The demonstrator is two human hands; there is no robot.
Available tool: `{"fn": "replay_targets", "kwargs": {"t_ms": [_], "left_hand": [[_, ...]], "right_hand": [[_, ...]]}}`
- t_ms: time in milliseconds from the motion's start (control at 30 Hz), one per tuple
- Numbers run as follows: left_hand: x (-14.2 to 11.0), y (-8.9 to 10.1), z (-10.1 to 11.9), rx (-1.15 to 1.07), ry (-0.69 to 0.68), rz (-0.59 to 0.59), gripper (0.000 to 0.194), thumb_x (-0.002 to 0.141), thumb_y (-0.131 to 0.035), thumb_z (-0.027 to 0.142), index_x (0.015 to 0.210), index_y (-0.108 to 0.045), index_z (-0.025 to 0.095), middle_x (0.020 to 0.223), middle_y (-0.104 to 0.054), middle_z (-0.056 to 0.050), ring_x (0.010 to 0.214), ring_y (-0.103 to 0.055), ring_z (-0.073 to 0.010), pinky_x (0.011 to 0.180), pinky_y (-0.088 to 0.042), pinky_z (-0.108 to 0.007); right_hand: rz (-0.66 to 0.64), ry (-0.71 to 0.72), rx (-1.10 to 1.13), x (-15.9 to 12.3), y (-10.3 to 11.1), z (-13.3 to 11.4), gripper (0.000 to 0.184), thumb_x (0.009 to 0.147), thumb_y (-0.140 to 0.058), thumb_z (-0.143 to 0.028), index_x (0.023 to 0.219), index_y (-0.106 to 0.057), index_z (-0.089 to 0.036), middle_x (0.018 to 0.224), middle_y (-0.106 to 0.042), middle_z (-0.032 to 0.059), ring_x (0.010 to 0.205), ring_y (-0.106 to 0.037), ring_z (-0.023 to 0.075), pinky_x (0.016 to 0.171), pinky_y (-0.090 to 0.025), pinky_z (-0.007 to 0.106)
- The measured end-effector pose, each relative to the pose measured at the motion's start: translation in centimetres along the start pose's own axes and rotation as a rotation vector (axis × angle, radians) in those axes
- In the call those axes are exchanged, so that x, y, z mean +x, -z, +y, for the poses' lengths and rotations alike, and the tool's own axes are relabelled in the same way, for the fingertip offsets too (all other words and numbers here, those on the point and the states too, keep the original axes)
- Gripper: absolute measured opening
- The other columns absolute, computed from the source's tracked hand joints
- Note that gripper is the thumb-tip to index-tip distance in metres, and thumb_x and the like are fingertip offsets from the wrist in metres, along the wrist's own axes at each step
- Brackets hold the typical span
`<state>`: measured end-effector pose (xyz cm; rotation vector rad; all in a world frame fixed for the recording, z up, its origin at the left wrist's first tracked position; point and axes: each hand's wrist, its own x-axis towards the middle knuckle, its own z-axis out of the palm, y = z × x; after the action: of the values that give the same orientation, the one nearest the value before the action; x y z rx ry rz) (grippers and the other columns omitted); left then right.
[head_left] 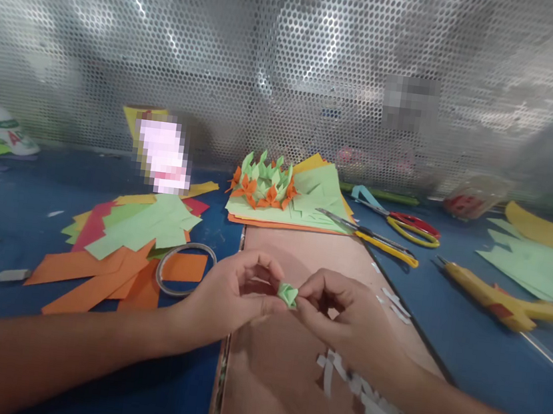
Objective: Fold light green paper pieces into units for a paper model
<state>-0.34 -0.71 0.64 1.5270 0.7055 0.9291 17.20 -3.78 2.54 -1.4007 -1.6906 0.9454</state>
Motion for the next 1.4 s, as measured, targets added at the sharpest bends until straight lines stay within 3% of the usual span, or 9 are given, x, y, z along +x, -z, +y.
{"fn": "replay_targets", "kwargs": {"t_ms": [100, 300, 533, 767, 1033, 1267, 1400], "left_hand": [[0.1, 0.1, -0.2, 0.024, 0.001, 0.025, 0.023, 0.068, -0.067, 0.011, 0.088, -0.055, 0.015, 0.085, -0.062, -0.003, 0.08, -0.064, -0.0133, 0.078, -0.054, -0.028], [0.0, 0.1, -0.5, 0.148, -0.18, 0.035, 0.018, 0.074, -0.06, 0.01, 0.091, -0.063, 0.015, 0.106, -0.052, -0.007, 0.087, -0.063, -0.0135, 0.083, -0.054, -0.03], [0.0, 0.6, -0.1, 0.634, -0.562, 0.083, 0.019, 0.078, -0.057, 0.008, 0.091, -0.065, 0.02, 0.096, -0.058, -0.006, 0.092, -0.058, -0.0144, 0.083, -0.051, -0.03], [-0.3, 1.2, 0.2, 0.816, -0.754, -0.016, 0.026, 0.081, -0.049, 0.005, 0.097, -0.062, 0.02, 0.097, -0.063, -0.006, 0.091, -0.06, -0.014, 0.079, -0.051, -0.026], [0.2, 1.7, 0.0, 0.917, -0.866, -0.107, 0.023, 0.083, -0.046, 0.007, 0.102, -0.059, 0.015, 0.097, -0.067, -0.008, 0.092, -0.061, -0.0144, 0.087, -0.048, -0.028], [0.3, 2.5, 1.0, 1.103, -1.178, -0.308, 0.021, 0.082, -0.048, 0.007, 0.099, -0.059, 0.005, 0.097, -0.067, -0.015, 0.099, -0.058, -0.0225, 0.088, -0.051, -0.033], [0.3, 2.3, 0.7, 1.037, -1.126, -0.272, 0.022, 0.079, -0.054, 0.008, 0.1, -0.06, 0.009, 0.095, -0.067, -0.012, 0.096, -0.058, -0.02, 0.087, -0.05, -0.031]], "right_hand": [[0.007, -0.029, -0.049, 0.0, 0.0, 0.0, 0.009, 0.07, -0.054, -0.022, 0.062, -0.054, -0.017, 0.052, -0.044, -0.0041, 0.048, -0.036, 0.008, 0.044, -0.029, 0.021], [0.028, -0.048, 0.012, -0.1, -0.4, 0.2, 0.013, 0.072, -0.056, -0.027, 0.062, -0.052, -0.018, 0.052, -0.04, -0.0047, 0.049, -0.034, 0.0087, 0.046, -0.029, 0.022], [0.002, -0.182, 0.211, -0.5, -0.7, -0.1, 0.022, 0.072, -0.06, -0.038, 0.066, -0.053, -0.018, 0.046, -0.036, -0.0076, 0.041, -0.029, 0.0064, 0.04, -0.022, 0.021], [-0.133, -0.348, 0.529, -0.8, -1.1, 0.6, 0.025, 0.074, -0.059, -0.04, 0.068, -0.052, -0.017, 0.044, -0.03, -0.0099, 0.04, -0.02, 0.0047, 0.04, -0.014, 0.021], [-0.233, -0.427, 0.626, -0.5, -0.8, 0.0, 0.024, 0.073, -0.055, -0.024, 0.055, -0.041, -0.018, 0.046, -0.027, -0.0088, 0.043, -0.018, 0.0059, 0.041, -0.011, 0.023], [-0.451, -0.467, 0.734, -0.3, -0.4, 0.2, 0.034, 0.077, -0.053, -0.025, 0.054, -0.029, -0.019, 0.048, -0.021, -0.0095, 0.044, -0.012, 0.006, 0.042, -0.009, 0.023], [-0.479, -0.498, 0.801, -0.2, -0.3, 0.2, 0.034, 0.075, -0.059, -0.028, 0.057, -0.032, -0.018, 0.05, -0.02, -0.0102, 0.045, -0.011, 0.0056, 0.043, -0.007, 0.022]]}}
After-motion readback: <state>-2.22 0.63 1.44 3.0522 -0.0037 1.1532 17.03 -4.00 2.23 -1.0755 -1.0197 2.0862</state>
